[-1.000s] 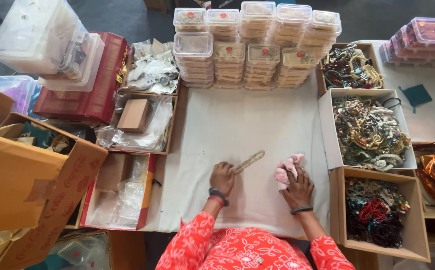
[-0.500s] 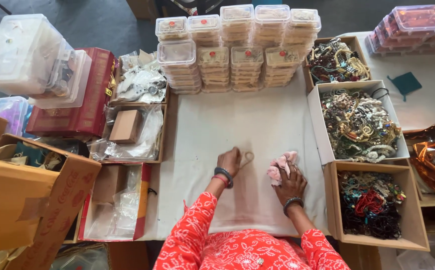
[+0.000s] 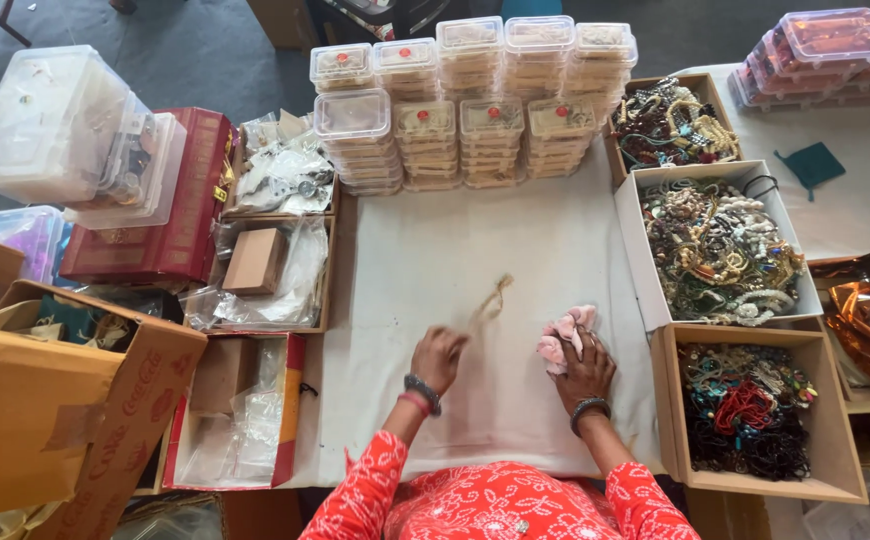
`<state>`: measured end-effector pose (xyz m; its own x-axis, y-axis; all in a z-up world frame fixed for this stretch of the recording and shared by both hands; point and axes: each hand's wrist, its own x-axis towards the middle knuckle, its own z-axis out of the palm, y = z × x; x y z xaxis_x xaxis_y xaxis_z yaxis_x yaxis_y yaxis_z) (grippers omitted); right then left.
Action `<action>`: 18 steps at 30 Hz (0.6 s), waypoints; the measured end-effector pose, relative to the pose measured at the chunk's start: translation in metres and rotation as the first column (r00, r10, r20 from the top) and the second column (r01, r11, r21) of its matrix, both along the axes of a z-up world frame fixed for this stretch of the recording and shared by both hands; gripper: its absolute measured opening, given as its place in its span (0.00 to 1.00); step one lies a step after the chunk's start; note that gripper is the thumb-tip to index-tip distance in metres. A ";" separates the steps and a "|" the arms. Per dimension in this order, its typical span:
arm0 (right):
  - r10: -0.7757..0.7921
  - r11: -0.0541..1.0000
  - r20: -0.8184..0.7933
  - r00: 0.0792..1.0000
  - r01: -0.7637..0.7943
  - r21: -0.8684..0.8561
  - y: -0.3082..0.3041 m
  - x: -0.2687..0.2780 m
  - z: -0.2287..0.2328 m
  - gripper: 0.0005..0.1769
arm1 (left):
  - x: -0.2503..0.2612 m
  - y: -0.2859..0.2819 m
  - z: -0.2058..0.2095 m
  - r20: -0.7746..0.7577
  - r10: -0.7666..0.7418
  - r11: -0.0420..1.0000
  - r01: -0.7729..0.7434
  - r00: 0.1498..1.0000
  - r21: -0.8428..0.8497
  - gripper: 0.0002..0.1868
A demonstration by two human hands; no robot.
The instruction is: The person places a small jewelry item into a clear plastic bag and then into a small cloth pouch. They then place the pouch into a plastic container and stack it with others. Finally, the person wipes a gold-colored necklace with a pink cloth.
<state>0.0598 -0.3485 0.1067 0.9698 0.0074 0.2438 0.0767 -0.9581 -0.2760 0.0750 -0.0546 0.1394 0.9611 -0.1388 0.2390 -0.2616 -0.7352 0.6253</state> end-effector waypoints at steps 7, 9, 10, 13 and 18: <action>0.010 0.999 0.063 0.998 -0.007 -0.048 -0.022 0.021 -0.057 0.35 | -0.071 0.008 -0.040 -0.226 0.101 0.982 -0.061 0.969 0.178 0.37; -0.078 0.984 -0.021 0.997 0.080 0.156 -0.010 0.031 -0.038 0.33 | -0.067 0.005 -0.039 -0.207 0.078 0.957 -0.015 0.975 0.291 0.43; -0.079 0.984 -0.015 0.997 0.081 0.157 0.011 0.030 -0.027 0.33 | -0.066 0.004 -0.037 -0.202 0.077 0.957 -0.015 0.976 0.291 0.43; 0.197 0.936 0.278 0.940 -0.265 0.234 0.075 0.020 -0.017 0.24 | -0.063 0.006 -0.034 -0.276 0.025 0.949 0.064 0.961 0.309 0.43; 0.643 0.765 -0.011 0.766 -0.643 -0.034 0.134 0.019 -0.043 0.27 | -0.067 0.035 -0.031 -0.417 -0.008 0.894 0.193 0.909 0.403 0.30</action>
